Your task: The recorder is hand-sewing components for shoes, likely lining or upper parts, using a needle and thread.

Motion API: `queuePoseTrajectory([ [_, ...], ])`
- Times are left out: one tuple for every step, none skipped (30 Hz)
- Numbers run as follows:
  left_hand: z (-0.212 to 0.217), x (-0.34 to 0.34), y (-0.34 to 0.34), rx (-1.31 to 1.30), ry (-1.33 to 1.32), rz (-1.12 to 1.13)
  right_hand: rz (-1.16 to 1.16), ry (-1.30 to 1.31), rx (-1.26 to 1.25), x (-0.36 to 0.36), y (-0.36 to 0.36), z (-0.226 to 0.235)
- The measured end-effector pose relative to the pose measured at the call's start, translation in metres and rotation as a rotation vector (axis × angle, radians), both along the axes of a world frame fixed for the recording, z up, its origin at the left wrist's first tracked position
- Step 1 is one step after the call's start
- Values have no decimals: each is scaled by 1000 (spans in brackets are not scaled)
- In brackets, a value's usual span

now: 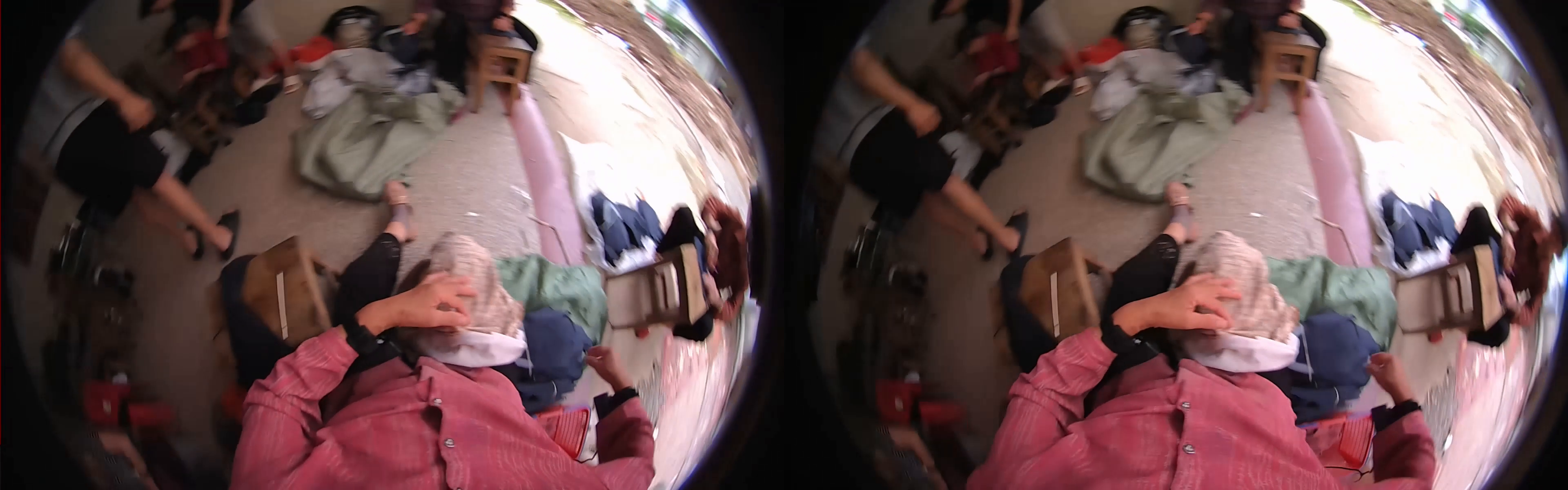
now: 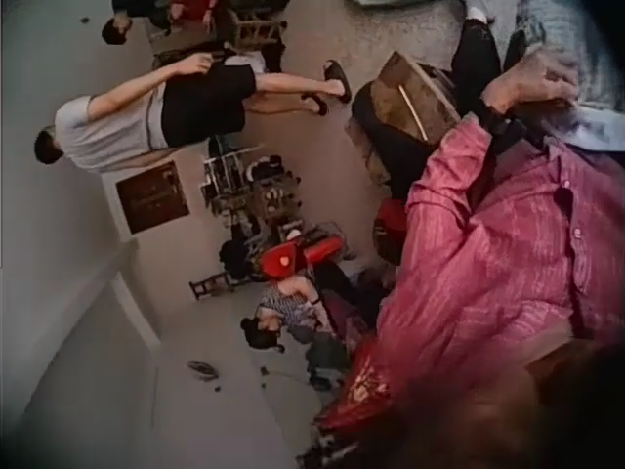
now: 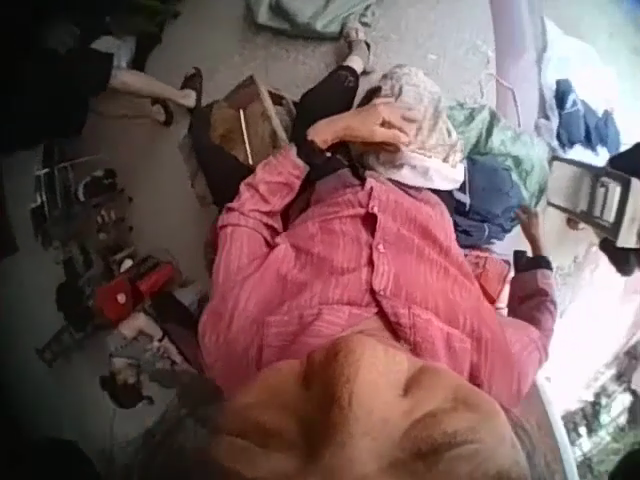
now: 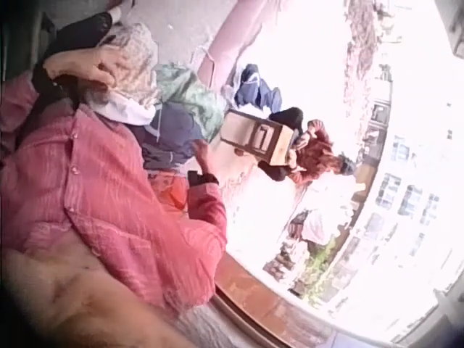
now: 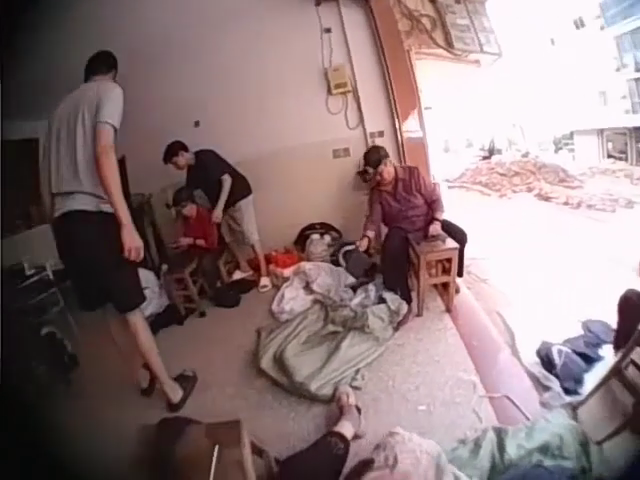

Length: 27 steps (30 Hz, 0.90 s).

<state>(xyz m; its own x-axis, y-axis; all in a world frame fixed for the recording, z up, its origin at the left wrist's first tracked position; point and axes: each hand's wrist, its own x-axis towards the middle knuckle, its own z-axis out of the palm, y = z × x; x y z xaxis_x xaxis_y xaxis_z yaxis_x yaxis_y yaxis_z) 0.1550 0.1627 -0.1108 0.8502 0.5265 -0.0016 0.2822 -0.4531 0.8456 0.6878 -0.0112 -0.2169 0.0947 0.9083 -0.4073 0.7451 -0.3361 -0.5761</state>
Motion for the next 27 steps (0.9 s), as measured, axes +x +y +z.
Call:
queuePoseTrajectory([
  [8, -9, -2, -169, -54, 71, 16, 58, 13, -46, 27, 8],
  [19, -20, -6, -355, -94, 152, 48, 176, 16, -89, 50, 21],
  [29, -32, -14, -301, -190, 211, 118, 174, 12, -128, 70, 38],
  [38, -44, -23, -234, -275, 261, 231, 177, 116, -161, 86, 58],
  [46, -56, -31, -254, -286, 299, 355, 167, 239, -190, 98, 77],
  [52, -69, -43, -261, -270, 366, 390, 201, 213, -215, 106, 92],
  [56, -80, -56, -320, -326, 427, 494, 171, 355, -237, 112, 104],
  [59, -90, -67, -370, -379, 476, 587, 142, 501, -254, 118, 114],
  [61, -103, -81, -344, -370, 519, 663, 152, 538, -269, 121, 120],
  [63, -113, -95, -360, -373, 556, 693, 162, 532, -282, 123, 124],
  [65, -123, -109, -384, -354, 609, 748, 152, 571, -293, 125, 126],
  [66, -132, -122, -408, -334, 659, 801, 151, 618, -302, 126, 127],
  [67, -140, -134, -394, -307, 693, 836, 133, 623, -308, 127, 128],
  [67, -149, -145, -401, -339, 709, 851, 138, 614, -314, 130, 129],
  [68, -157, -156, -409, -309, 761, 910, 101, 648, -317, 132, 129],
  [68, -166, -168, -402, -279, 801, 971, 58, 682, -320, 134, 130],
  [67, -178, -177, -402, -260, 843, 969, 55, 662, -322, 135, 131],
  [67, -192, -187, -403, -230, 899, 990, 54, 649, -324, 137, 131],
  [66, -208, -198, -531, -255, 998, 959, 90, 614, -326, 139, 132],
  [64, -225, -207, -528, -299, 1077, 925, 122, 575, -329, 140, 134],
  [62, -242, -214, -495, -331, 1162, 894, 123, 570, -333, 142, 137],
  [62, -261, -223, -463, -366, 1231, 910, 111, 562, -339, 145, 141],
  [60, -278, -230, -388, -347, 1346, 972, 102, 576, -344, 149, 149],
  [57, -294, -235, -346, -419, 1469, 1030, 91, 591, -351, 154, 158],
  [52, -309, -237, -311, -363, 1623, 1092, 76, 547, -359, 158, 169],
  [47, -324, -239, -292, -302, 1716, 1097, 67, 547, -366, 164, 182],
  [41, -339, -240, -280, -281, 1781, 1248, 129, 341, -373, 170, 196],
])
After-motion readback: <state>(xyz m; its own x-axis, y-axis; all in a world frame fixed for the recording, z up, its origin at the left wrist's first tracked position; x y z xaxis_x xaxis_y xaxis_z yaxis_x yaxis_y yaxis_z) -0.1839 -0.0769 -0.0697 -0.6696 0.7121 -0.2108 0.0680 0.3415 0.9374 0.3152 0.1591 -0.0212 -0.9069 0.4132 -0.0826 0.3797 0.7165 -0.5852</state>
